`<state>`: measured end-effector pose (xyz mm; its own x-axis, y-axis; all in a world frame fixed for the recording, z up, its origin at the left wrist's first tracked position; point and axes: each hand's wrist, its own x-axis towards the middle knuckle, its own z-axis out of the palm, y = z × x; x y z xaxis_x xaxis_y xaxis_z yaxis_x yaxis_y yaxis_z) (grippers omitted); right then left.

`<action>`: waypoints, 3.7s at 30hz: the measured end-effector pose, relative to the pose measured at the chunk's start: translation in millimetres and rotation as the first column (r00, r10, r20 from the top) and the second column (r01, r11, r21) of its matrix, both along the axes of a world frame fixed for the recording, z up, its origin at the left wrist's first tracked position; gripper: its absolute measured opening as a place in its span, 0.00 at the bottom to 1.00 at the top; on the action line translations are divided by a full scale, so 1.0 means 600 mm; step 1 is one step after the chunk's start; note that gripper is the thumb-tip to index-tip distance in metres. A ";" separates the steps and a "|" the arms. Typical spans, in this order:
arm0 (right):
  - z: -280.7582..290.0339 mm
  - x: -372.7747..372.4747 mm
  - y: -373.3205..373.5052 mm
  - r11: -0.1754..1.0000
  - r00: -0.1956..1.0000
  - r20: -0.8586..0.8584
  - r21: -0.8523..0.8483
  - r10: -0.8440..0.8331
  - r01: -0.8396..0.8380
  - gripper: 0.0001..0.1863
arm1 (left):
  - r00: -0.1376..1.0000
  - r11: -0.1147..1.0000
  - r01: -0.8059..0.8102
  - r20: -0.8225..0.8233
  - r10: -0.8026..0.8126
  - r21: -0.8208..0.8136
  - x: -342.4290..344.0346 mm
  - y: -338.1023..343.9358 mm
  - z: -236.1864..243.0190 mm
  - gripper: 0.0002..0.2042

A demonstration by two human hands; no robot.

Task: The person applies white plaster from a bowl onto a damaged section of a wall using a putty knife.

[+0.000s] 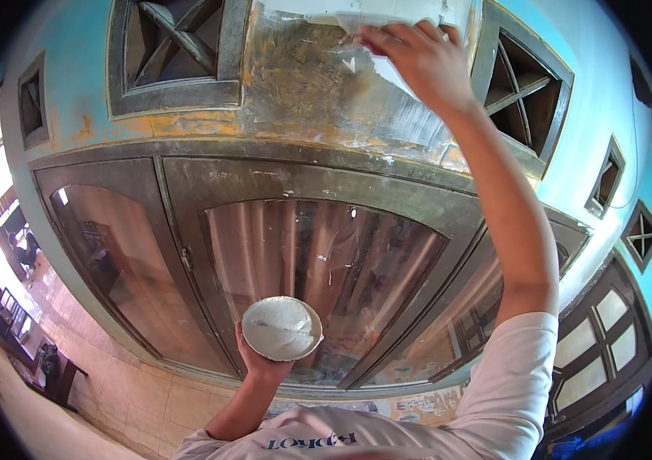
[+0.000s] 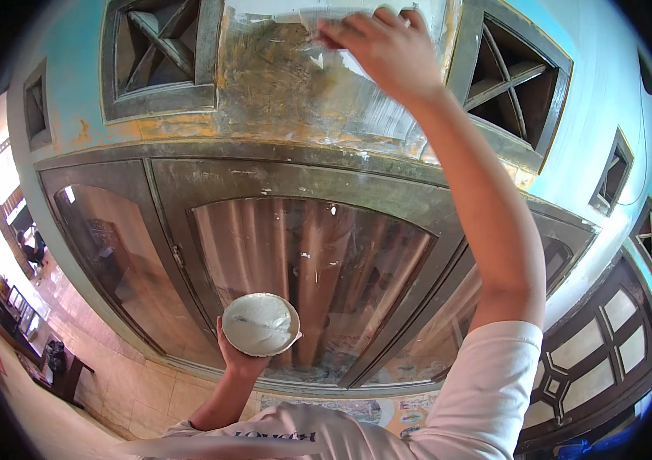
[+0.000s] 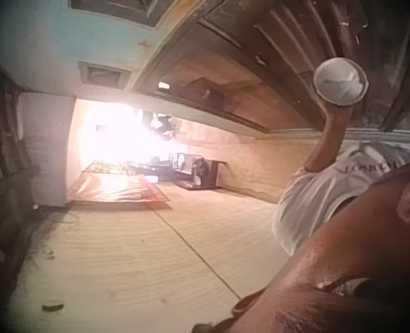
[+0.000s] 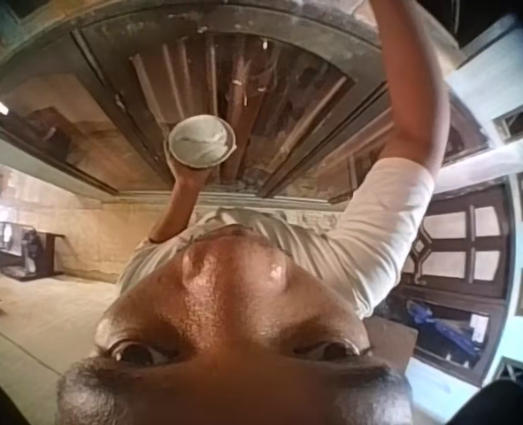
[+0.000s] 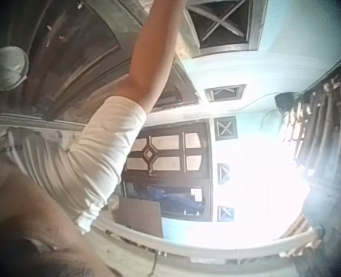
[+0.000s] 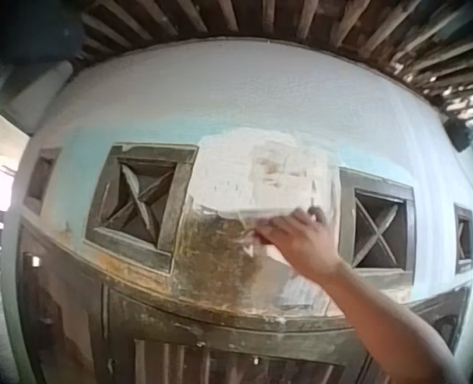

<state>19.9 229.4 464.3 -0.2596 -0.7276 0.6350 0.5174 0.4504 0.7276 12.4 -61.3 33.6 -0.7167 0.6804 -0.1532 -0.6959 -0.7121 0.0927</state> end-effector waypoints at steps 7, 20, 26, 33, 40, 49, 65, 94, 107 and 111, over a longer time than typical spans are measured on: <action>0.132 0.019 -0.012 0.942 0.994 -0.088 -0.325 0.061 -0.087 0.14 | 0.997 0.998 0.034 -0.064 -0.031 0.052 -0.009 0.030 -0.014 0.30; -0.139 0.024 0.003 0.982 0.995 0.071 -0.181 0.072 -0.058 0.25 | 0.990 0.998 0.058 -0.131 -0.054 0.028 -0.016 0.020 -0.008 0.30; -0.107 0.006 0.017 0.950 0.999 -0.029 -0.311 -0.041 0.030 0.24 | 0.988 0.993 0.119 -0.097 -0.118 0.003 -0.004 0.032 -0.003 0.29; -0.244 0.029 -0.031 0.940 0.987 0.140 -0.341 0.080 -0.028 0.21 | 0.990 0.998 0.057 -0.131 -0.054 0.022 0.002 0.010 -0.013 0.30; -0.388 0.116 -0.139 0.541 0.776 0.331 -0.841 0.536 -0.015 0.21 | 0.995 0.992 0.051 -0.094 -0.040 0.114 -0.001 0.011 -0.012 0.31; -0.455 0.119 -0.156 -0.007 0.420 0.159 -0.931 0.893 0.365 0.22 | 0.977 0.951 0.201 -0.113 -0.178 0.236 0.021 0.047 0.016 0.31; -0.532 0.129 -0.166 -0.180 0.274 -0.033 -0.826 0.961 0.534 0.12 | 0.959 0.925 0.280 -0.123 -0.256 0.258 0.051 0.043 -0.011 0.30; -0.613 0.256 -0.122 -0.371 0.695 -0.298 -0.927 0.654 -0.048 0.08 | 0.960 0.935 0.268 -0.150 -0.237 0.234 0.073 0.107 -0.011 0.34; -0.661 0.267 -0.081 -0.660 0.510 -0.542 -0.748 0.668 0.071 0.11 | 0.972 0.945 0.230 -0.110 -0.209 0.233 0.081 0.127 -0.031 0.34; -0.651 0.263 -0.081 -0.584 0.565 -0.449 -0.808 0.693 0.074 0.11 | 0.966 0.951 0.247 -0.122 -0.226 0.188 0.077 0.114 -0.021 0.33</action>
<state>177.8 181.0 73.5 -0.7224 0.5138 0.4627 -0.2724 0.4035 -0.8735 58.8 7.2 20.8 -0.5361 0.8416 0.0659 -0.8413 -0.5391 0.0413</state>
